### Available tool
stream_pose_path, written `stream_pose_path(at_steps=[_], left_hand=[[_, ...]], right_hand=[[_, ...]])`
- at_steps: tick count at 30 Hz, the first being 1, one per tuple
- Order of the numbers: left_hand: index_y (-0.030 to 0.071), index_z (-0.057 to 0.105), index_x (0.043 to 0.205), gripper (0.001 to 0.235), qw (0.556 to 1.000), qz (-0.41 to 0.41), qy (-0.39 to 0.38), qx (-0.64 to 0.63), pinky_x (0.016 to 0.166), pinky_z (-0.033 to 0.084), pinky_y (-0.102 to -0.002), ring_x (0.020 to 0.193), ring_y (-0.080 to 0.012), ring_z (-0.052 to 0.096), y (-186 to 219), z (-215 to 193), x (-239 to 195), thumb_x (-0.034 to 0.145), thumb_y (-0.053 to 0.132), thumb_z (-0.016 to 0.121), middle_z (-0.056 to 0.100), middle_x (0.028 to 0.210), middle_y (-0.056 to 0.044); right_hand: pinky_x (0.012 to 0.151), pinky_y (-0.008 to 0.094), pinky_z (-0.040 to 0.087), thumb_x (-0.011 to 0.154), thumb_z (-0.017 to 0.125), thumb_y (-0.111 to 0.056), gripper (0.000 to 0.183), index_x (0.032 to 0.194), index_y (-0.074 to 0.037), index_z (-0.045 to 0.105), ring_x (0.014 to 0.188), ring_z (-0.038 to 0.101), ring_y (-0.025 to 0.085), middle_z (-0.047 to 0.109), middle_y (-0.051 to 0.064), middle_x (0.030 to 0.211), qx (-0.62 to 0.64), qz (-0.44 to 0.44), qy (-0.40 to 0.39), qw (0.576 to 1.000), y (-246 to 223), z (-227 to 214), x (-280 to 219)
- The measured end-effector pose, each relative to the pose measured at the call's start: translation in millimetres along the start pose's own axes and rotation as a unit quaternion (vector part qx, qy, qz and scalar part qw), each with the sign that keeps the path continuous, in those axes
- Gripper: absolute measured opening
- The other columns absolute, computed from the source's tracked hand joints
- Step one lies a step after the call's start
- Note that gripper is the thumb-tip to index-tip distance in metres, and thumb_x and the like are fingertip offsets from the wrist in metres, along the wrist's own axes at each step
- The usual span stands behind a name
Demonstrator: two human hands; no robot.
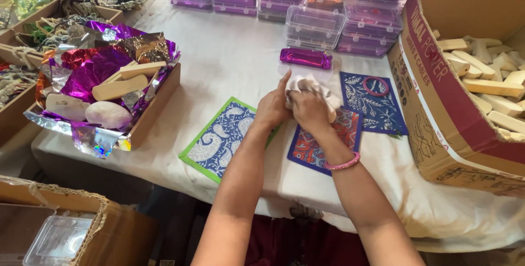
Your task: The person wipes a wooden block with a white cloth, then wraps it in shiny purple foil and places it into a clear plastic container. They repeat this process with another wooden block.
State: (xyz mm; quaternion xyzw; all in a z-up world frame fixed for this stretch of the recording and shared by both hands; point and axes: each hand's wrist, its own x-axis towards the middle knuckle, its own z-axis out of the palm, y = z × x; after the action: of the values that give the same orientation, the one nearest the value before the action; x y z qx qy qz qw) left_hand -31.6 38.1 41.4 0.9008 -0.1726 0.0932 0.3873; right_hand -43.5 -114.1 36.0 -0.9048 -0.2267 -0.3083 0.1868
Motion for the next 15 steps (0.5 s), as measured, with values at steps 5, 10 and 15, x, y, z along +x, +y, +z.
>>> stream_pose_path(at_steps=[5, 10, 15], left_hand=[[0.026, 0.026, 0.159, 0.129, 0.999, 0.020, -0.010, -0.032, 0.093, 0.053, -0.045, 0.110, -0.0369, 0.067, -1, 1, 0, 0.052, 0.024, 0.100, 0.073, 0.116, -0.013], [0.027, 0.032, 0.158, 0.125, 0.999, 0.001, -0.025, -0.033, 0.098, 0.052, -0.042, 0.117, -0.0332, 0.065, 5, -1, -1, 0.052, 0.024, 0.099, 0.070, 0.123, -0.013], [0.028, 0.036, 0.157, 0.122, 0.999, -0.003, -0.023, -0.031, 0.098, 0.053, -0.042, 0.118, -0.0317, 0.066, 2, 1, -1, 0.052, 0.024, 0.099, 0.071, 0.123, -0.012]], right_hand=[[0.090, 0.056, 0.046, 0.095, 0.060, -0.015, 0.021, 0.109, -0.014, 0.075, 0.100, 0.066, 0.038, 0.071, 0.017, 0.098, -0.086, 0.087, -0.016, 0.992, 27, -5, -1], [0.121, 0.066, 0.018, 0.104, 0.063, -0.020, 0.018, 0.118, -0.017, 0.074, 0.121, 0.065, 0.030, 0.072, 0.012, 0.107, -0.337, 0.136, 0.042, 0.931, 37, -35, -3], [0.121, 0.074, -0.002, 0.101, 0.066, -0.047, 0.056, 0.139, -0.006, 0.066, 0.121, 0.061, 0.037, 0.076, 0.019, 0.099, -0.314, 0.253, -0.096, 0.910, 23, -46, 4]])
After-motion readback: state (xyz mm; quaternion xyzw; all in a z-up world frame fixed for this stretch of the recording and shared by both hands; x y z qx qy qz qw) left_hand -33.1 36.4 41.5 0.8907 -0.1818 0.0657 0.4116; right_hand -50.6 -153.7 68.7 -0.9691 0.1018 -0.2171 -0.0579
